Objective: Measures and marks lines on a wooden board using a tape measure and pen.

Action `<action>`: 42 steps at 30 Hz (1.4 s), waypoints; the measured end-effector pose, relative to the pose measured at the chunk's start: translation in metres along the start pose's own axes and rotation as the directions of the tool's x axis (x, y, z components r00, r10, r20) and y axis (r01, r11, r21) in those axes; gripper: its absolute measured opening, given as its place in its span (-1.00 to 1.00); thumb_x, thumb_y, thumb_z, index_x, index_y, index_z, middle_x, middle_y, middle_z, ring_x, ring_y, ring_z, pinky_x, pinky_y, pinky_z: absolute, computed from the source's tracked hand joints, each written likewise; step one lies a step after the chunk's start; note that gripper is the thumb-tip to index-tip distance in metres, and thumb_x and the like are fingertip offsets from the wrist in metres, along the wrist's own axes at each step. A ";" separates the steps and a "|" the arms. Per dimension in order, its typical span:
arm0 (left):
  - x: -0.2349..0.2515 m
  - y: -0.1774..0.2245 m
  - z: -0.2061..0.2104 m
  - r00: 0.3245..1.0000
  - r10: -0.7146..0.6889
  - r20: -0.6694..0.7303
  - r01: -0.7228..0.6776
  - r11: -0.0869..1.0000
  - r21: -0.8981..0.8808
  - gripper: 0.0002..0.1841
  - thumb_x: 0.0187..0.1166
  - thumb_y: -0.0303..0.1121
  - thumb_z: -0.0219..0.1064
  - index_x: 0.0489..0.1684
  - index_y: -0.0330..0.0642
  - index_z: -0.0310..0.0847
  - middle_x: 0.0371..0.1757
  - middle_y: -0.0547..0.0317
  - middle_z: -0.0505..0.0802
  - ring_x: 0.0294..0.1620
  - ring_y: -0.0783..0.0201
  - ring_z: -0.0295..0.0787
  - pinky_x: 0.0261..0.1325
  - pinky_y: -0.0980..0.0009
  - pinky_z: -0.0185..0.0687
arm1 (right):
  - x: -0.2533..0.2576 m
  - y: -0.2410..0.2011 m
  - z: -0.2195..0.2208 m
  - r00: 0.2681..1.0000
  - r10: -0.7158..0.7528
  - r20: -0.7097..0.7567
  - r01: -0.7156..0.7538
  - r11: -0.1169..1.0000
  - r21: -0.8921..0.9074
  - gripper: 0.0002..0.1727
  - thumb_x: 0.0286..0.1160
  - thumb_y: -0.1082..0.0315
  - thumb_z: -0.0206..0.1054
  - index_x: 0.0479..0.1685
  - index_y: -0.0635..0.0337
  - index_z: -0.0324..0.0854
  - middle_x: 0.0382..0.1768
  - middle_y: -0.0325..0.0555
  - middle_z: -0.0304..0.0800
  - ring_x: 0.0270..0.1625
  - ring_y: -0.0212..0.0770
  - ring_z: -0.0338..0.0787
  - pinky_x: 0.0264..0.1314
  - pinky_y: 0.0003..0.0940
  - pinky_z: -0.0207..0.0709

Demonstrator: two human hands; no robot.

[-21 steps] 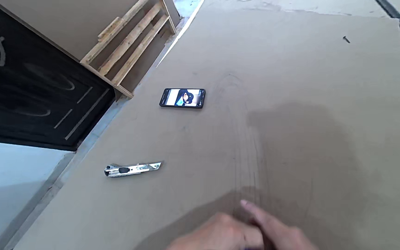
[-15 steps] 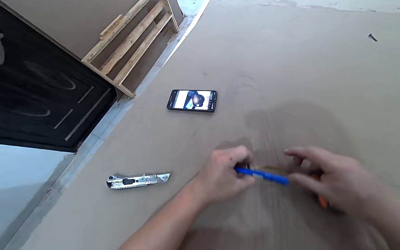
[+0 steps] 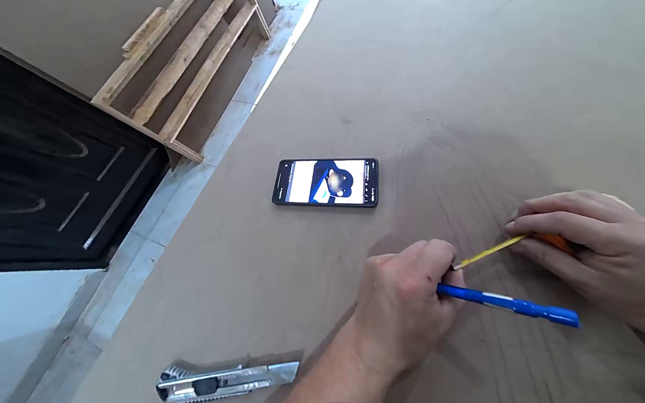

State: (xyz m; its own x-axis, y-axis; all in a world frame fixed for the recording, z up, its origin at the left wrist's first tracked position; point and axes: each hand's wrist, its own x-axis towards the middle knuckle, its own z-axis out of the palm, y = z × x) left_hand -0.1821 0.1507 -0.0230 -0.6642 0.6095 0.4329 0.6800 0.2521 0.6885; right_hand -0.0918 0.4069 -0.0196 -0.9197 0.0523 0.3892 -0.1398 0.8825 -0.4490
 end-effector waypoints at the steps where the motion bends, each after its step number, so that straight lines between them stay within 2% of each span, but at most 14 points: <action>1: 0.000 0.000 0.000 1.000 -0.005 -0.004 0.005 1.000 -0.002 -0.94 0.46 -0.39 0.46 -0.38 -0.11 0.74 -0.57 0.41 0.69 -0.59 0.56 0.58 -0.61 0.58 0.49 | -0.001 0.002 0.000 1.000 0.000 0.002 0.000 1.000 0.017 -0.73 0.45 -0.03 0.41 -0.13 -0.15 0.90 0.04 -0.30 0.86 0.20 -0.21 0.78 0.25 -0.12 0.65; 27: -0.002 0.002 -0.001 0.999 -0.035 0.002 0.035 0.999 -0.026 -0.96 0.47 -0.39 0.46 -0.33 -0.09 0.73 -0.56 0.43 0.69 -0.60 0.57 0.56 -0.63 0.59 0.47 | -0.004 0.002 0.000 1.000 0.025 0.000 -0.025 0.999 0.047 -0.76 0.46 -0.01 0.45 -0.10 -0.16 0.90 0.07 -0.28 0.86 0.23 -0.20 0.77 0.30 -0.07 0.62; 42: -0.002 0.001 -0.001 0.999 -0.037 -0.006 0.036 0.998 -0.051 -0.95 0.46 -0.39 0.47 -0.32 -0.11 0.73 -0.56 0.42 0.68 -0.59 0.57 0.55 -0.63 0.60 0.47 | -0.005 0.004 0.001 1.000 0.025 -0.003 -0.025 0.998 0.060 -0.74 0.46 -0.01 0.45 -0.10 -0.11 0.89 0.06 -0.26 0.85 0.20 -0.19 0.76 0.25 -0.11 0.62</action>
State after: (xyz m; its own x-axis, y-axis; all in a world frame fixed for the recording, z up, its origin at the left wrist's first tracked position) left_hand -0.1804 0.1494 -0.0223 -0.6903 0.5956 0.4107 0.6389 0.2356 0.7323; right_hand -0.0879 0.4097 -0.0237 -0.9217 0.0762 0.3805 -0.1385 0.8513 -0.5060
